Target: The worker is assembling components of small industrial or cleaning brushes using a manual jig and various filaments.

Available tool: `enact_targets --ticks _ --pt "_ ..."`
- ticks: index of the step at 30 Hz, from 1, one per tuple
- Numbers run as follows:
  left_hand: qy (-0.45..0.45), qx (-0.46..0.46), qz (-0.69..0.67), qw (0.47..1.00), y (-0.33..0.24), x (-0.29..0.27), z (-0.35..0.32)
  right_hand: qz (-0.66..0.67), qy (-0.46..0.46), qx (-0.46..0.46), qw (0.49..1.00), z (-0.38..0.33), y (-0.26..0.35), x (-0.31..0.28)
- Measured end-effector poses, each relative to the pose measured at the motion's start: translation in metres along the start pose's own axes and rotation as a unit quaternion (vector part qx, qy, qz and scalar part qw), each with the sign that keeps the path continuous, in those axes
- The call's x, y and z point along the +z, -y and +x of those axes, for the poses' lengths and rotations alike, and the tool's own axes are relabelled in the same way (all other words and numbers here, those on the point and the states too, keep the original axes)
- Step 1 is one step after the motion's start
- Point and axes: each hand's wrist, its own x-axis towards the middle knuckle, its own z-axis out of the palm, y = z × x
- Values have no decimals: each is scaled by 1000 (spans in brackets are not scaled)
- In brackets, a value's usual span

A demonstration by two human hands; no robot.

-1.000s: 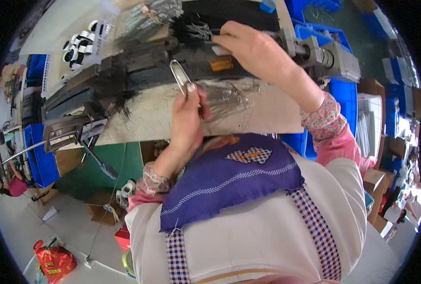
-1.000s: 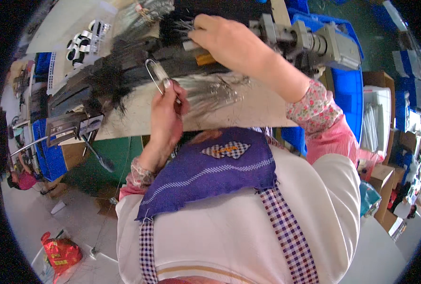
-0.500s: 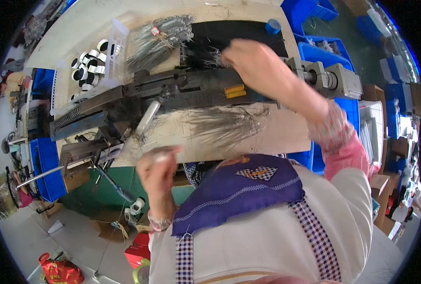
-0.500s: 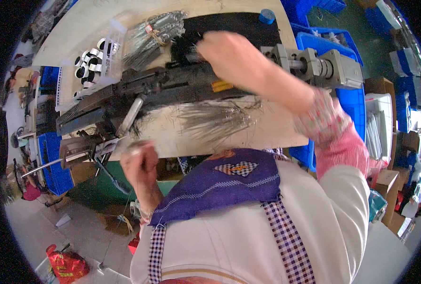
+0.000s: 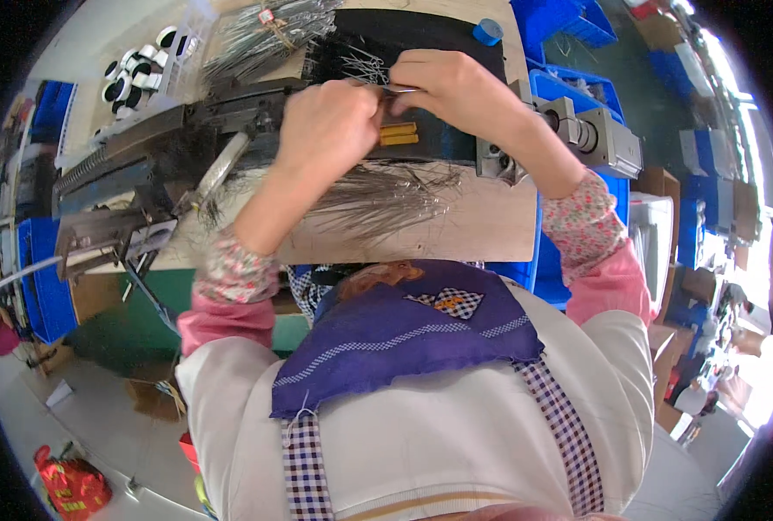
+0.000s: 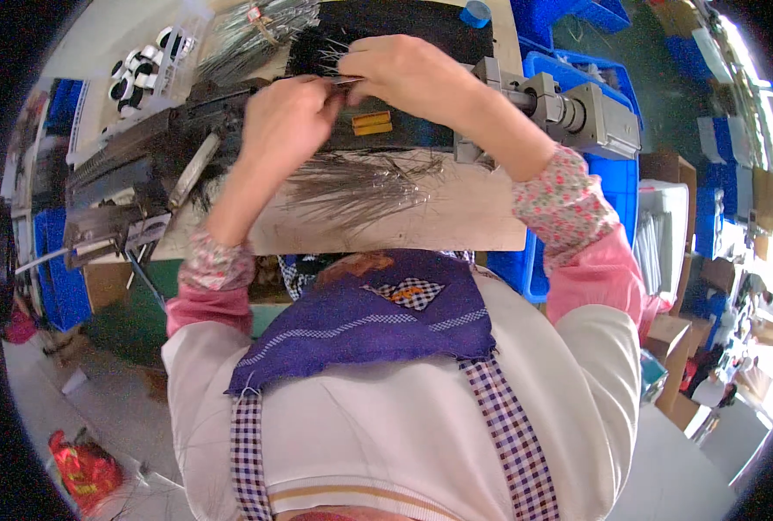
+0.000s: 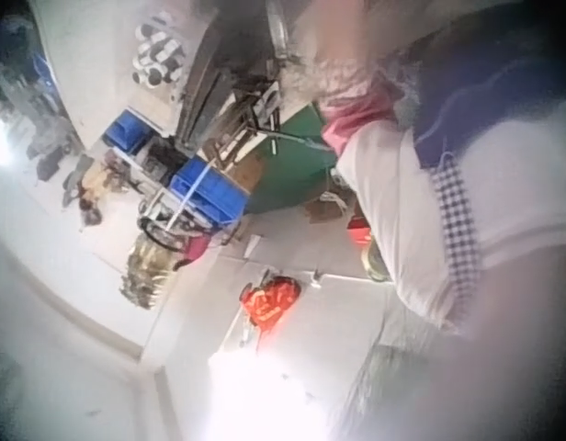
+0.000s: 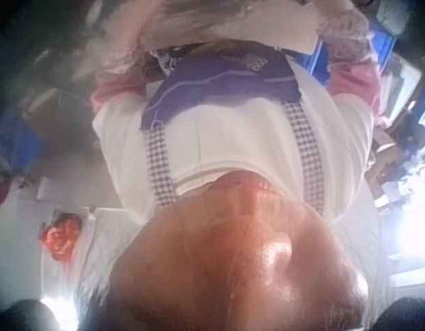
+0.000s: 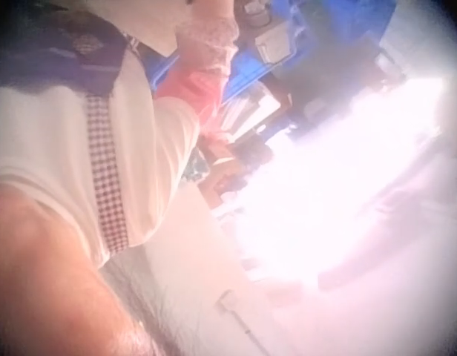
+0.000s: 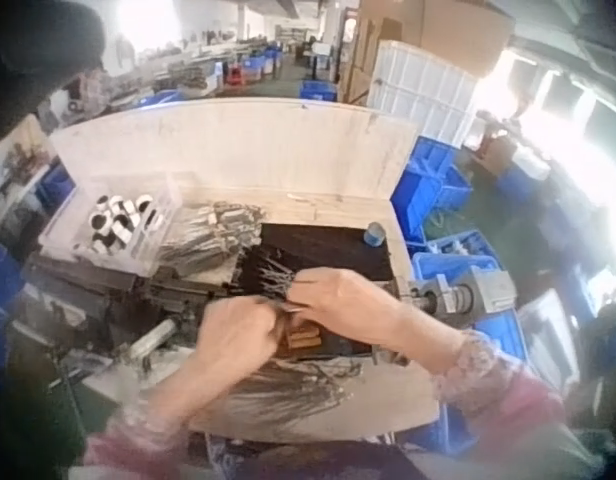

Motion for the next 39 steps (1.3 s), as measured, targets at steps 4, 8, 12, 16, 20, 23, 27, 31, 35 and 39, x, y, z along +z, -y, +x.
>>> enact_targets --ticks 4,8,12,16,20,23,27,31,35,39 --pt "-118 85 135 980 12 -25 -22 2 -46 -18 999 15 8 13" --pt "-388 144 65 908 29 -32 -40 87 -111 -9 990 24 10 21" --pt "-150 -323 -660 662 -16 6 -93 57 -129 18 990 36 7 44" --pt "-90 -297 -790 528 -6 -17 -82 49 -91 40 994 39 2 47" --pt "-18 -245 -925 289 -5 -40 -66 53 -55 73 994 38 -1 51" --pt "-102 -267 -558 779 6 31 -88 54 -43 66 995 48 4 52" --pt "-73 -245 -497 830 11 39 -94 -74 -61 23 995 32 15 46" --pt "-199 -433 -611 632 82 40 -159 -99 -87 29 991 -19 59 41" --pt "-330 -521 -565 548 124 5 -201 -195 -4 208 959 -52 39 73" --pt "-344 -428 5 836 114 -8 -244 -169 19 260 951 -55 -7 89"
